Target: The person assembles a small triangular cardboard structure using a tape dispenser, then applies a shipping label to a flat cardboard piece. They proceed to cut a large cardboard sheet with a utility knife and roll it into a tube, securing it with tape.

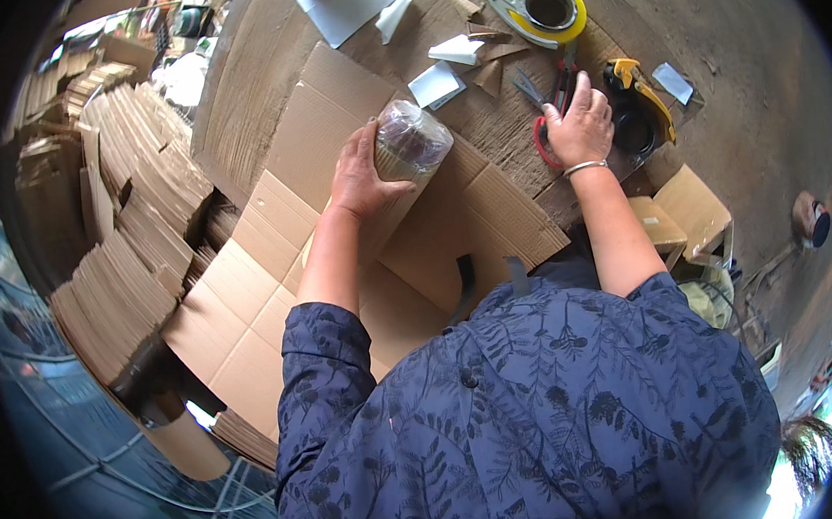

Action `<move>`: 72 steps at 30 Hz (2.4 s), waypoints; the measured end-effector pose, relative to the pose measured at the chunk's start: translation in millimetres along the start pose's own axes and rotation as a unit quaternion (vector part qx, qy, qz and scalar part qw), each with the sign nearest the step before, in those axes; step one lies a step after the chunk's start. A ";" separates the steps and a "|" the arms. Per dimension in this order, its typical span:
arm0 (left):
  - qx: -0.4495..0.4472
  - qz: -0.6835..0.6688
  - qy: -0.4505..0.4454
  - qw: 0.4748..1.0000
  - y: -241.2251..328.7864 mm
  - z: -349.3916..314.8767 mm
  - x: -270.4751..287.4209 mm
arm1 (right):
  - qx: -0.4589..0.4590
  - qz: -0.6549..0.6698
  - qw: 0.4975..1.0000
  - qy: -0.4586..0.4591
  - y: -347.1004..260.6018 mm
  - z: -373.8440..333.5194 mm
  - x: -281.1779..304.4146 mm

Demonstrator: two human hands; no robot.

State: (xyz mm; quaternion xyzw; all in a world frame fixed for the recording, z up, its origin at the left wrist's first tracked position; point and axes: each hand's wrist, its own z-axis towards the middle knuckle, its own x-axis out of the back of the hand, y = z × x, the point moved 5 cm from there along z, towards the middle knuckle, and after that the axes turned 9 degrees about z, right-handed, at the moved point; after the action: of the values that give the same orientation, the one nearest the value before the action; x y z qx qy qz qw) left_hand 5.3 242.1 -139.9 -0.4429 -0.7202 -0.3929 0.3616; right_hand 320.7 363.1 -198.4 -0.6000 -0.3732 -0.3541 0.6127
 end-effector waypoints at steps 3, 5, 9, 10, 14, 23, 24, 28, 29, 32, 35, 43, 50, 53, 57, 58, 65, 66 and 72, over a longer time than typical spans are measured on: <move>-0.005 0.018 0.008 1.000 2.8 -3.6 2.8 | -0.087 -0.064 0.988 -0.113 7.4 19.1 -12.1; -0.002 0.029 0.020 0.999 -0.6 -10.0 -2.3 | -0.133 -0.035 0.979 -0.151 6.3 26.3 -15.3; 0.026 0.040 0.081 0.996 -20.1 -41.2 -11.3 | -0.220 0.062 0.949 -0.217 19.8 38.4 -21.6; 0.020 0.037 0.103 0.994 -26.4 -52.8 -12.6 | -0.224 0.092 0.944 -0.223 27.2 38.5 -23.8; 0.027 0.015 0.192 0.981 -52.5 -109.2 -23.7 | -0.269 0.378 0.857 -0.225 64.7 12.2 -46.7; 0.250 -0.182 0.457 0.834 -159.2 -281.6 -85.4 | -0.205 0.595 0.658 -0.413 -80.9 -135.6 30.2; 0.293 -0.211 0.461 0.811 -170.6 -292.5 -95.2 | -0.164 0.557 0.698 -0.418 -111.4 -146.1 34.9; 0.358 -0.245 0.423 0.796 -211.8 -308.2 -143.5 | 0.079 0.442 0.786 -0.426 -232.5 -165.7 6.5; 0.345 -0.268 0.380 0.815 -214.5 -301.1 -155.2 | 0.145 0.410 0.801 -0.411 -251.2 -165.3 -10.0; 0.360 -0.221 0.223 0.879 -214.8 -281.8 -172.7 | 0.249 0.152 0.877 -0.381 -285.7 -160.6 -50.2; 0.403 -0.285 0.178 0.851 -228.0 -276.4 -203.8 | 0.369 0.009 0.864 -0.343 -298.4 -167.7 -70.8; 0.434 -0.288 0.098 0.848 -250.3 -268.5 -210.9 | 0.405 -0.016 0.861 -0.308 -285.9 -177.6 -89.2; 0.461 -0.290 0.216 0.810 -239.5 -268.1 -209.6 | 0.426 -0.013 0.855 -0.297 -277.6 -174.2 -91.2; 0.454 -0.231 0.315 0.801 -232.9 -260.8 -208.9 | 0.431 -0.015 0.848 -0.310 -277.9 -173.1 -89.5; 0.463 -0.183 0.342 0.797 -230.9 -241.7 -208.7 | 0.421 -0.014 0.850 -0.316 -281.6 -169.9 -88.1; 0.475 -0.182 0.345 0.789 -231.1 -240.6 -211.4 | 0.419 -0.011 0.851 -0.316 -280.4 -168.3 -88.9; 0.502 -0.162 0.373 0.763 -231.8 -236.8 -211.4 | 0.431 -0.019 0.848 -0.307 -280.8 -171.6 -88.2; 0.502 -0.161 0.374 0.763 -232.3 -237.1 -211.3 | 0.429 -0.019 0.850 -0.306 -281.4 -172.9 -87.3; 0.488 -0.159 0.394 0.763 -235.5 -238.9 -211.8 | 0.433 -0.029 0.848 -0.305 -283.6 -175.7 -86.1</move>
State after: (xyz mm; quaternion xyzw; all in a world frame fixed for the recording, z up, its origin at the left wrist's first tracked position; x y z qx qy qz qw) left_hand -97.2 -115.0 -279.2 0.1078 -0.6690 -0.1801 0.7130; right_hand 35.8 178.0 -141.0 -0.3404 -0.6737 0.0264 0.6554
